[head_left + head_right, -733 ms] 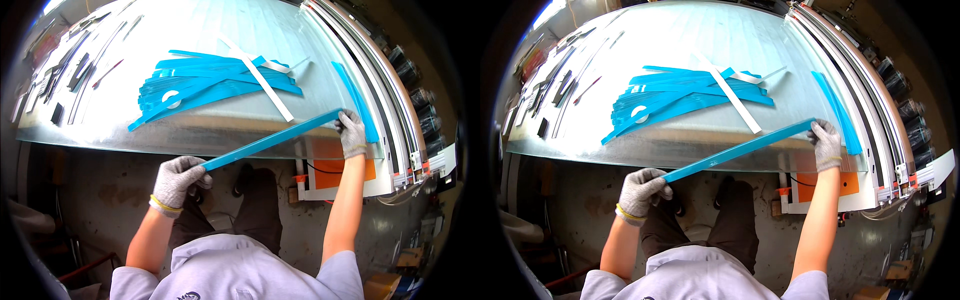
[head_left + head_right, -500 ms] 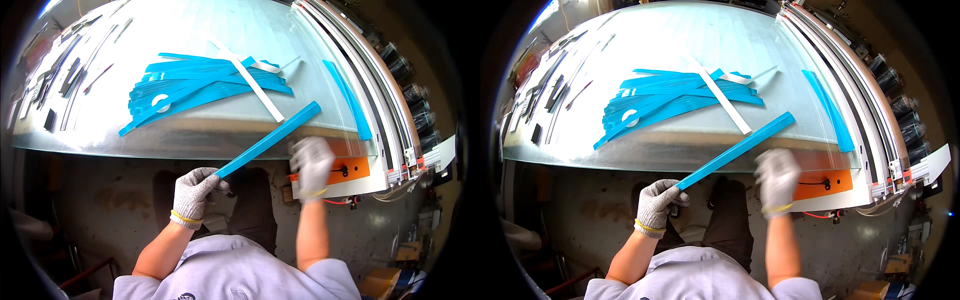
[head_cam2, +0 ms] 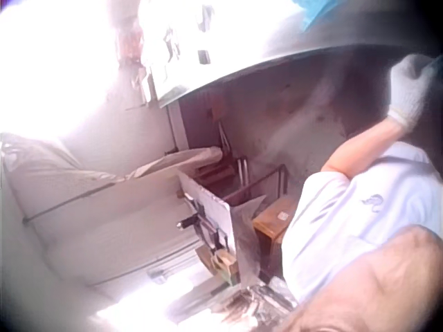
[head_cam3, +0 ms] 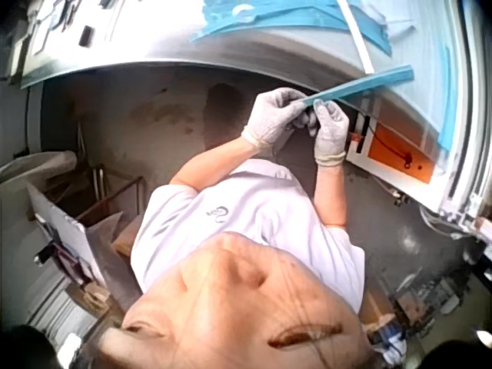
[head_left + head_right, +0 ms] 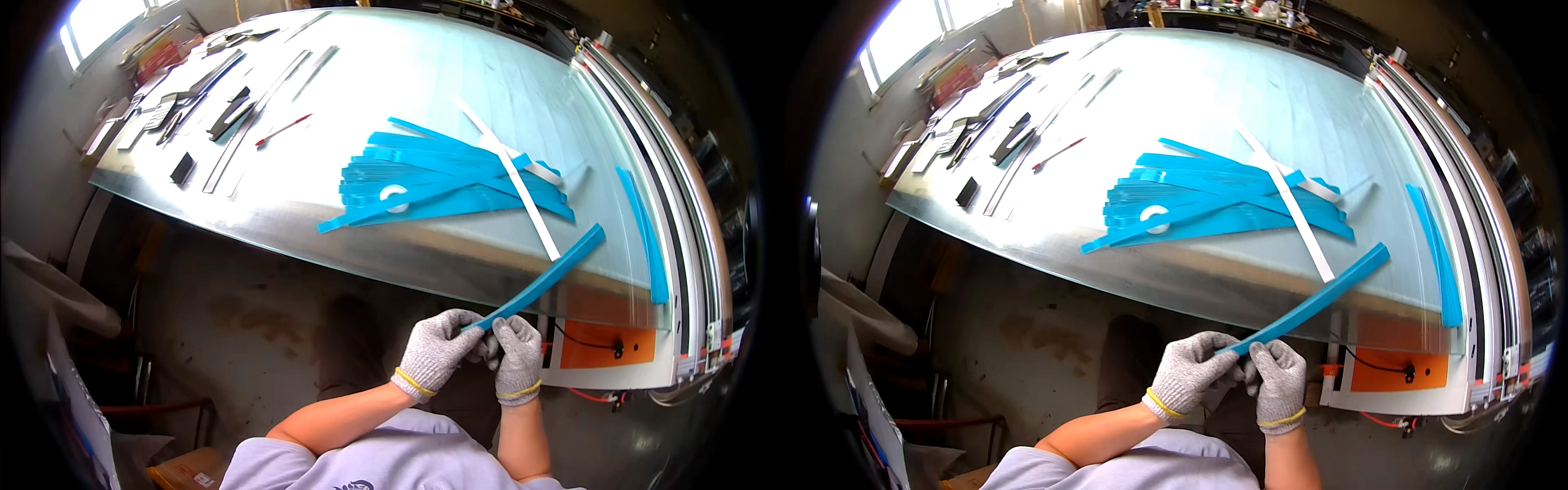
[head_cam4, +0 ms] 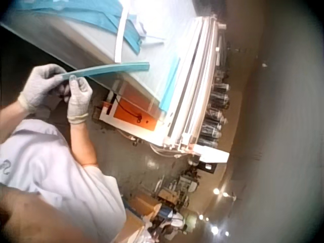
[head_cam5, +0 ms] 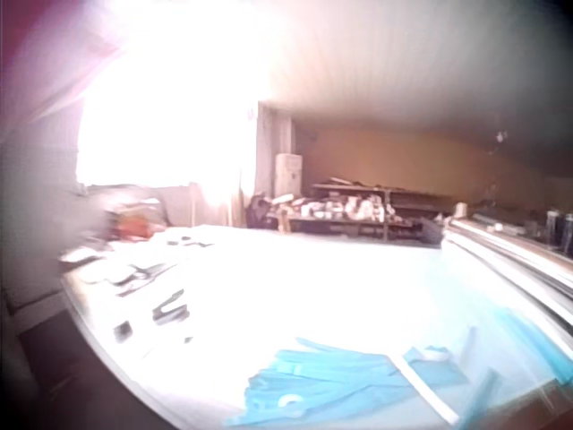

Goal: The person picks up blue plastic strips and white rods from the floor and table, measures the strips with a ruler, and then inserts the white rods into the blue strips. The person repeats this process for multiple strips, stacking the assembled pieces on the table.

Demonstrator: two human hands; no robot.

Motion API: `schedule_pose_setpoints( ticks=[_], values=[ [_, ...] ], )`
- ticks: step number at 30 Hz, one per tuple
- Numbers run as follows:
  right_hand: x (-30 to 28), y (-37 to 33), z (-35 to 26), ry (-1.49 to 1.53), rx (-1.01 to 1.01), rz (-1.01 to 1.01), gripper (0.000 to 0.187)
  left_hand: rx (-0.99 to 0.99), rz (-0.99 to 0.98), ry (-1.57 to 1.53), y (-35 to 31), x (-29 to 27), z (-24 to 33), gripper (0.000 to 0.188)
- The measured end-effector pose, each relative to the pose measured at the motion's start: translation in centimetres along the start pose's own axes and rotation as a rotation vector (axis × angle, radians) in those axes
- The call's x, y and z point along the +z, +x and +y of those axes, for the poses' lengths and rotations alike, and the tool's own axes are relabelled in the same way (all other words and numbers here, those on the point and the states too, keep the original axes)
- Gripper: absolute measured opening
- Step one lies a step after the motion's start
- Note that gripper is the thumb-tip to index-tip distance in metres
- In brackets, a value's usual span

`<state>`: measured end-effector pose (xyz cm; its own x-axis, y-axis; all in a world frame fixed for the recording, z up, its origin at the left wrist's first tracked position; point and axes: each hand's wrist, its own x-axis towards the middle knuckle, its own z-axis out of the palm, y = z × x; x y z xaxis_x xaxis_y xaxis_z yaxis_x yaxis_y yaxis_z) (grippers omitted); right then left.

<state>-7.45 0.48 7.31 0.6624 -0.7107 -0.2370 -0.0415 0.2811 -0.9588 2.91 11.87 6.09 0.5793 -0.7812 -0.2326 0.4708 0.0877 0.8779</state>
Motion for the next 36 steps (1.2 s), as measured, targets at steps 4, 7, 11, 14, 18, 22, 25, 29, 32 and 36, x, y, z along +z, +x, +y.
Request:
schedule_pose_setpoints(
  ticks=[4,7,11,14,18,22,25,29,32,36],
  values=[
    [-1.2,1.0,-1.1,0.156,-0.044,0.060,0.023,0.109,-0.016,0.278,-1.3,-2.9,5.5,0.020],
    [-5.6,2.3,-3.0,0.111,-0.031,0.096,0.021,0.710,0.518,0.907,0.9,-11.1,12.3,0.025],
    [-9.9,5.2,-5.8,-0.068,0.076,-0.014,0.019,0.497,1.099,1.655,6.8,-29.3,19.0,0.038],
    [-9.3,6.0,-7.9,-0.272,0.109,0.044,0.019,0.286,0.936,1.743,8.2,-37.1,21.0,0.026],
    [-11.0,6.4,-8.4,-0.370,0.076,0.082,0.032,0.120,0.857,1.645,4.8,-37.3,20.9,0.022],
    [-13.0,5.0,-6.4,-0.543,-0.168,0.347,0.025,0.199,0.903,1.795,-1.2,-37.2,17.7,0.025],
    [-12.6,4.2,-4.4,-1.112,-0.840,0.473,0.021,0.117,0.968,1.941,-3.3,-36.7,15.5,0.044],
    [-12.7,5.3,-2.1,-1.288,-0.960,0.237,0.032,0.353,0.771,1.757,-2.4,-40.3,13.6,0.052],
    [-13.0,6.0,-1.3,-1.270,-0.997,0.265,0.033,0.087,1.021,1.756,-1.4,-42.2,15.9,0.047],
    [-13.4,4.3,-1.2,-1.073,-0.982,0.350,0.035,0.271,1.197,1.552,-4.2,-39.5,17.1,0.041]
  ],
)
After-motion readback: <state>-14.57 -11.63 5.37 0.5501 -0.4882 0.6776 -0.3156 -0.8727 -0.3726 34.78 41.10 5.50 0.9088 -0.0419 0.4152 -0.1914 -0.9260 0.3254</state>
